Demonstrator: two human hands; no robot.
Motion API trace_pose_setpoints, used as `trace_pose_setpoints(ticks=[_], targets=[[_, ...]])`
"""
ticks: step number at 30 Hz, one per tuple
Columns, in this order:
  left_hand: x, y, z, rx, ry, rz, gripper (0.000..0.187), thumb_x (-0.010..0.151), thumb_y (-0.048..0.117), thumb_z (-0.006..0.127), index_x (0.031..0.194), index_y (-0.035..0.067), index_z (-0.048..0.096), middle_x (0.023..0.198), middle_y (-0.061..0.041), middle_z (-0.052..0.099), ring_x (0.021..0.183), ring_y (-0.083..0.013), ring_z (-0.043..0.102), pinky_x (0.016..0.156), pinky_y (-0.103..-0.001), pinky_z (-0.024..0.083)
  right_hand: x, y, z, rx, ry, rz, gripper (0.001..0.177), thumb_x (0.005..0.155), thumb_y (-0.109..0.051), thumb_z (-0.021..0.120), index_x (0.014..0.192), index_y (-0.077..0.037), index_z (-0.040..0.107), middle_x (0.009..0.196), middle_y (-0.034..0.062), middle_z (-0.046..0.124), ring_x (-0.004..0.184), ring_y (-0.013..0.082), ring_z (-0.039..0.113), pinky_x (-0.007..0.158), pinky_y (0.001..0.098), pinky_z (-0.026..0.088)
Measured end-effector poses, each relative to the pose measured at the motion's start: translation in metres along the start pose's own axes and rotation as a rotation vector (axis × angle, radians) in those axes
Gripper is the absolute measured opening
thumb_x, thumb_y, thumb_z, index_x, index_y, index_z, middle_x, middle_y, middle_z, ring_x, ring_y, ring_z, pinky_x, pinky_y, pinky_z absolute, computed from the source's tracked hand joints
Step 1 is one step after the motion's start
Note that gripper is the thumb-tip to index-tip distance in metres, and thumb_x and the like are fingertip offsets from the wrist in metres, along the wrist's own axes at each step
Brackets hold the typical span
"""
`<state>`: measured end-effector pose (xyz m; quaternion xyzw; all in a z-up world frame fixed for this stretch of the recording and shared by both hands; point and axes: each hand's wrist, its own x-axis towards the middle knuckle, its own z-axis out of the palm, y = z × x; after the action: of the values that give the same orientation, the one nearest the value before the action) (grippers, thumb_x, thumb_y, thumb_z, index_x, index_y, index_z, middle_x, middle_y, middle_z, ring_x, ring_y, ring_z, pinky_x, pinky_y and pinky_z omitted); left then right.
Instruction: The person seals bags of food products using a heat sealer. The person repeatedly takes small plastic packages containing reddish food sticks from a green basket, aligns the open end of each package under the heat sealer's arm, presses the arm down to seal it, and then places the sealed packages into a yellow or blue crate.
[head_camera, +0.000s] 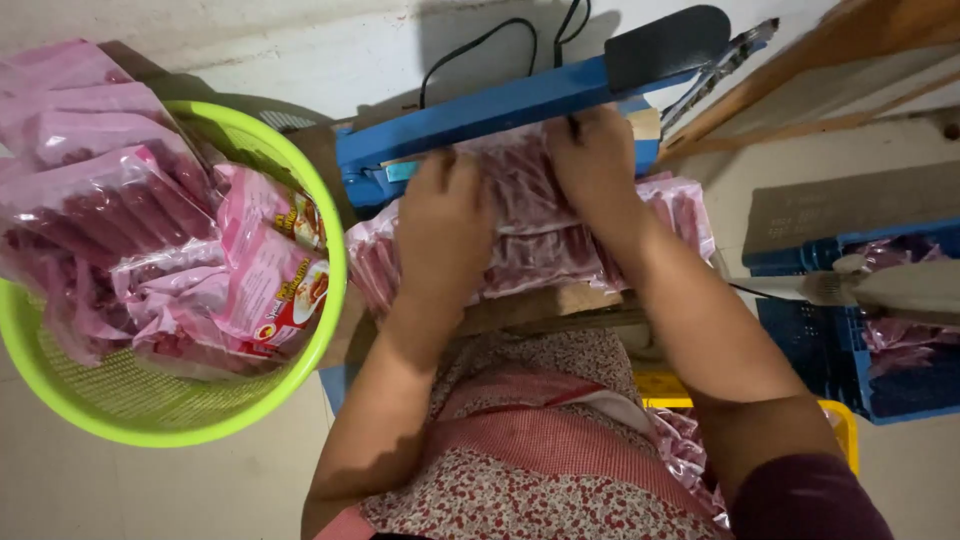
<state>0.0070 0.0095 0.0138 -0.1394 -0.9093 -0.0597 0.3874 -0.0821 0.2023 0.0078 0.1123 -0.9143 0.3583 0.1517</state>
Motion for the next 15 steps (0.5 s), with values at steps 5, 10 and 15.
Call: trace_pose_setpoints(ticks=[5,10,15], targets=[[0.004,0.026,-0.013,-0.029,-0.196,-0.288,0.034,0.090,0.034,0.073,0.115,0.012,0.070,0.117,-0.016,0.066,0.091,-0.0364,0.064,0.067,-0.052,0.047,0.002,0.002,-0.006,-0.282,-0.104,0.107,0.041,0.103,-0.027,0.055,0.068,-0.005,0.056,0.066,0.0165,0.060,0.056,0.0385,0.060,0.048,0.0488,0.043],[0.006,0.024,-0.008,-0.009,-0.233,-0.341,0.039,0.090,0.033,0.068,0.121,0.009,0.069,0.105,-0.018,0.062,0.091,-0.0405,0.059,0.067,-0.056,0.047,-0.027,-0.030,-0.028,-0.535,0.190,-0.178,0.013,0.097,-0.017,0.067,0.109,-0.011,0.068,0.109,0.0121,0.065,0.095,0.0298,0.064,0.075,0.0391,0.052],[0.001,0.019,0.003,0.085,-0.158,-0.355,0.044,0.079,0.037,0.074,0.116,0.013,0.073,0.101,-0.012,0.061,0.093,-0.0364,0.066,0.068,-0.049,0.053,-0.055,-0.051,-0.032,-0.415,-0.094,-0.546,0.066,0.089,-0.049,0.072,0.141,-0.009,0.063,0.132,0.0241,0.061,0.125,0.0456,0.056,0.099,0.0595,0.043]])
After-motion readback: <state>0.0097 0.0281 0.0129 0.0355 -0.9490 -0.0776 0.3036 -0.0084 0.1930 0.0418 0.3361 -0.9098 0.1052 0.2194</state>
